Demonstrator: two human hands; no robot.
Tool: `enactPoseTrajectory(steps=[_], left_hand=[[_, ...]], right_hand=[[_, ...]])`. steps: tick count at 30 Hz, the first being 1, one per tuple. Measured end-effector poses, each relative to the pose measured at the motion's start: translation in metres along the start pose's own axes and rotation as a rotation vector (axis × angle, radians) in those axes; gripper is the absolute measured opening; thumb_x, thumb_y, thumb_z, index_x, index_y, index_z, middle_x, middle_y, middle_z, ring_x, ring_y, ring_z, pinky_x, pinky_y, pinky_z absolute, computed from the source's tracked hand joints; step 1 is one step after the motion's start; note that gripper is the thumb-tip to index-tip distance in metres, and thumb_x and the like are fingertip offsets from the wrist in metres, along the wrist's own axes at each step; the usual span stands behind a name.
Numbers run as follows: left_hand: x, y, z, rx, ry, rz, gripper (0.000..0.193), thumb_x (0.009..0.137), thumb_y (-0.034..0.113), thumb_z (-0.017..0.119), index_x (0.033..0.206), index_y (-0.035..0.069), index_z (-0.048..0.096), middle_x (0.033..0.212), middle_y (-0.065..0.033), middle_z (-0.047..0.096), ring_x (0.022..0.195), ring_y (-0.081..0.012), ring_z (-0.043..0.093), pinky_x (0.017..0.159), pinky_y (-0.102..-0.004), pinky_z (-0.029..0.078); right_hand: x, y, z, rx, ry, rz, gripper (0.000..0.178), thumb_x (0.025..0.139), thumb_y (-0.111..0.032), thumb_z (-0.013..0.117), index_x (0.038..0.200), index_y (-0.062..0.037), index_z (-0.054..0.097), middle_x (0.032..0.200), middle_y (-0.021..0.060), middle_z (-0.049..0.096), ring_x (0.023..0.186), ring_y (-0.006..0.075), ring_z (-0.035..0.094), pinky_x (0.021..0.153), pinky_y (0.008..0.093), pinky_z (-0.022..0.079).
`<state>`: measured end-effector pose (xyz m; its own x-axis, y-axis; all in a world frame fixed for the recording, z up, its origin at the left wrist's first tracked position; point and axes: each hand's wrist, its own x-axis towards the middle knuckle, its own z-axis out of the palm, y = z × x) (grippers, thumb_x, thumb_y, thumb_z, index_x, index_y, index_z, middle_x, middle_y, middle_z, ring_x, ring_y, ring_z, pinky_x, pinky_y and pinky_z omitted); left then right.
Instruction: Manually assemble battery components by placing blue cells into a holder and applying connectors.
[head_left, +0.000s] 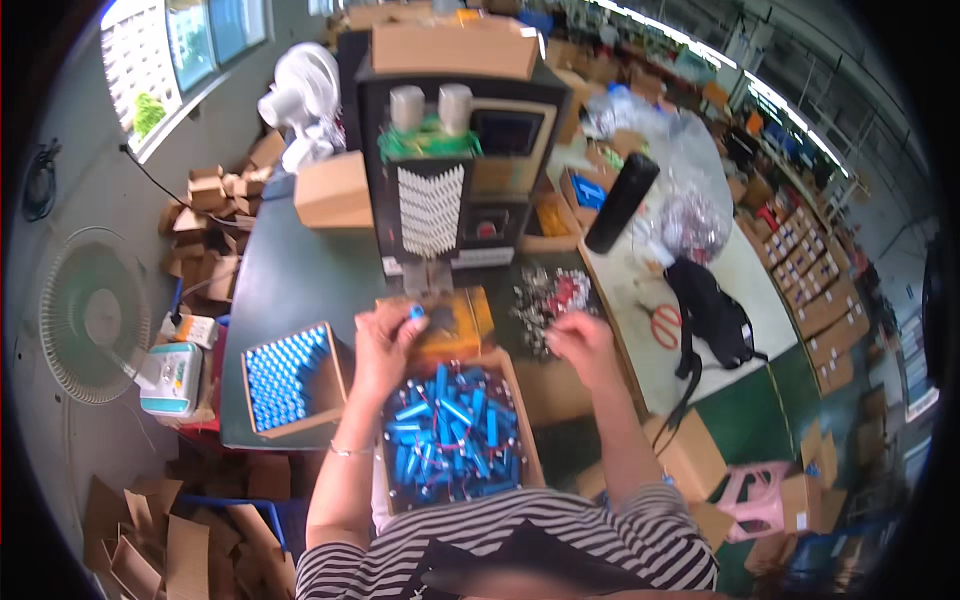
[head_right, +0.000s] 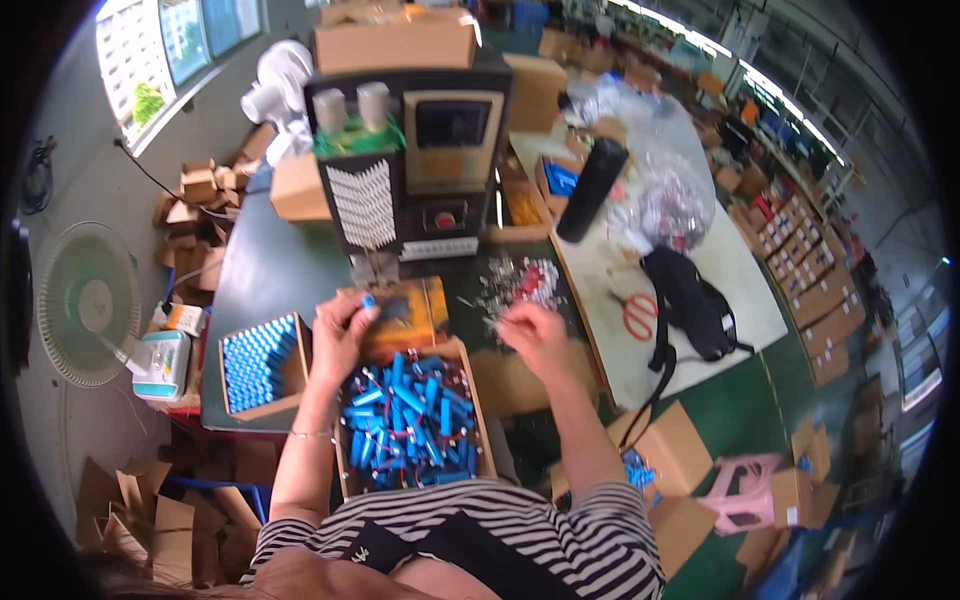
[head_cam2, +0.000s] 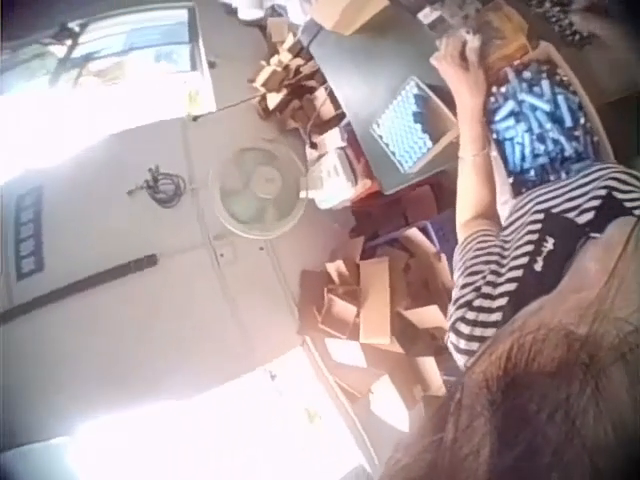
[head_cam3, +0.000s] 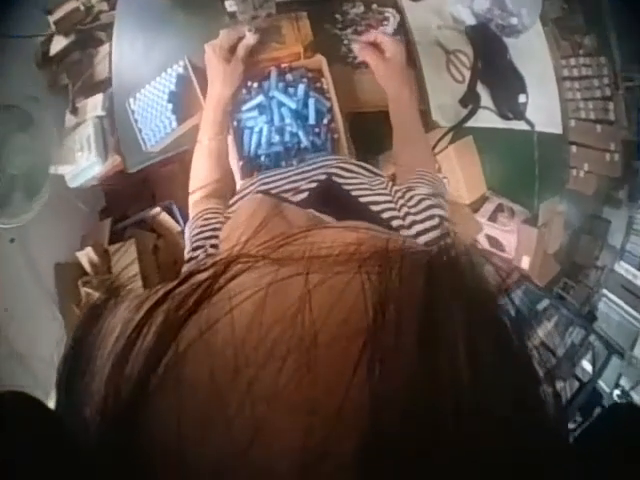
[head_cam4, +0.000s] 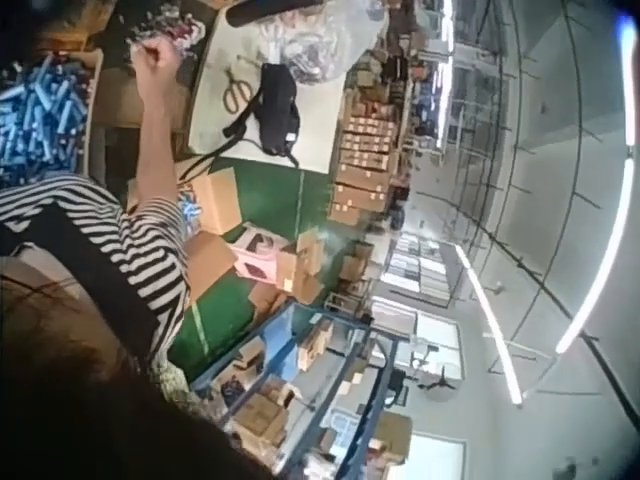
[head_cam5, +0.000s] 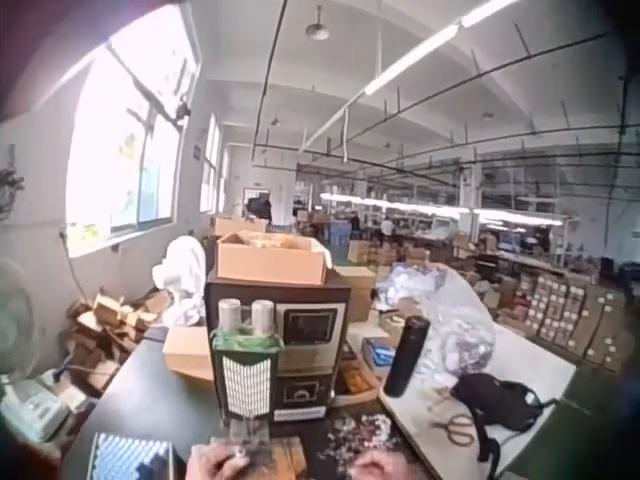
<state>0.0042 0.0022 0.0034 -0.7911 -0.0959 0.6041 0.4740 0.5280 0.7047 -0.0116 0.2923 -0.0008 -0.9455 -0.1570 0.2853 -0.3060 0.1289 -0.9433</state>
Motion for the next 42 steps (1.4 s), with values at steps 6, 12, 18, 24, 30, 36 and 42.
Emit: enactPoseTrajectory(steps=[6, 12, 18, 24, 30, 36, 42], left_hand=[[-0.005, -0.002, 0.002, 0.066, -0.065, -0.086, 0.018, 0.076, 0.013, 0.071, 0.092, 0.007, 0.067, 0.08, -0.0067, 0.064, 0.074, -0.0221, 0.054, 0.082, -0.0317, 0.034], [-0.003, 0.005, 0.0, 0.144, -0.08, -0.061, 0.017, 0.074, 0.013, 0.072, 0.089, 0.007, 0.068, 0.076, -0.0072, 0.063, 0.072, -0.0216, 0.05, 0.082, -0.0312, 0.033], [0.01, -0.006, 0.008, 0.014, -0.161, -0.104, 0.014, 0.073, 0.013, 0.071, 0.084, 0.007, 0.068, 0.073, -0.0078, 0.062, 0.073, -0.023, 0.054, 0.08, -0.0311, 0.034], [0.015, -0.014, 0.002, 0.025, -0.232, -0.101, 0.01, 0.072, 0.012, 0.071, 0.077, 0.005, 0.069, 0.068, -0.0104, 0.062, 0.064, -0.0257, 0.054, 0.069, -0.0321, 0.04], [0.017, -0.011, 0.0, -0.009, -0.249, -0.086, 0.011, 0.072, 0.012, 0.071, 0.081, 0.005, 0.07, 0.071, -0.0109, 0.064, 0.062, -0.0264, 0.055, 0.069, -0.0319, 0.041], [0.027, -0.017, 0.002, 0.284, -0.315, -0.078, 0.014, 0.073, 0.014, 0.071, 0.081, 0.003, 0.068, 0.073, -0.0153, 0.064, 0.063, -0.0305, 0.058, 0.065, -0.0345, 0.044], [0.034, -0.009, 0.002, 0.008, -0.192, -0.025, 0.014, 0.07, 0.012, 0.072, 0.076, 0.0, 0.066, 0.078, -0.0157, 0.063, 0.065, -0.0291, 0.058, 0.061, -0.035, 0.044]], right_hand=[[0.035, -0.002, 0.062, 0.327, -0.253, -0.11, 0.01, 0.078, 0.0, 0.066, 0.076, -0.0033, 0.056, 0.069, -0.0033, 0.053, 0.057, 0.0009, 0.041, 0.049, 0.0176, 0.029], [0.031, -0.017, 0.08, 0.238, -0.294, -0.056, 0.009, 0.08, 0.008, 0.059, 0.078, 0.0004, 0.053, 0.084, 0.0053, 0.055, 0.072, 0.0073, 0.05, 0.063, 0.0216, 0.04], [0.041, -0.011, 0.076, 0.146, -0.334, 0.005, 0.009, 0.079, 0.008, 0.06, 0.078, 0.0011, 0.054, 0.081, 0.0042, 0.056, 0.073, 0.0063, 0.05, 0.064, 0.0209, 0.04], [0.039, -0.014, 0.082, 0.049, -0.292, 0.082, 0.008, 0.079, 0.004, 0.063, 0.077, 0.0007, 0.056, 0.073, -0.0008, 0.056, 0.067, 0.0018, 0.049, 0.057, 0.0187, 0.039], [0.036, -0.004, 0.087, 0.08, -0.268, 0.062, 0.008, 0.078, 0.005, 0.063, 0.077, 0.0005, 0.056, 0.073, -0.0009, 0.056, 0.066, 0.0013, 0.048, 0.057, 0.0186, 0.039], [0.046, -0.014, 0.084, 0.045, -0.256, 0.033, 0.008, 0.078, 0.005, 0.062, 0.076, 0.0006, 0.056, 0.075, 0.0012, 0.057, 0.068, 0.0035, 0.05, 0.059, 0.0202, 0.04], [0.05, -0.021, 0.084, 0.06, -0.299, 0.039, 0.007, 0.08, 0.003, 0.062, 0.078, 0.0003, 0.056, 0.074, -0.0008, 0.056, 0.068, 0.0024, 0.05, 0.059, 0.0193, 0.04]])
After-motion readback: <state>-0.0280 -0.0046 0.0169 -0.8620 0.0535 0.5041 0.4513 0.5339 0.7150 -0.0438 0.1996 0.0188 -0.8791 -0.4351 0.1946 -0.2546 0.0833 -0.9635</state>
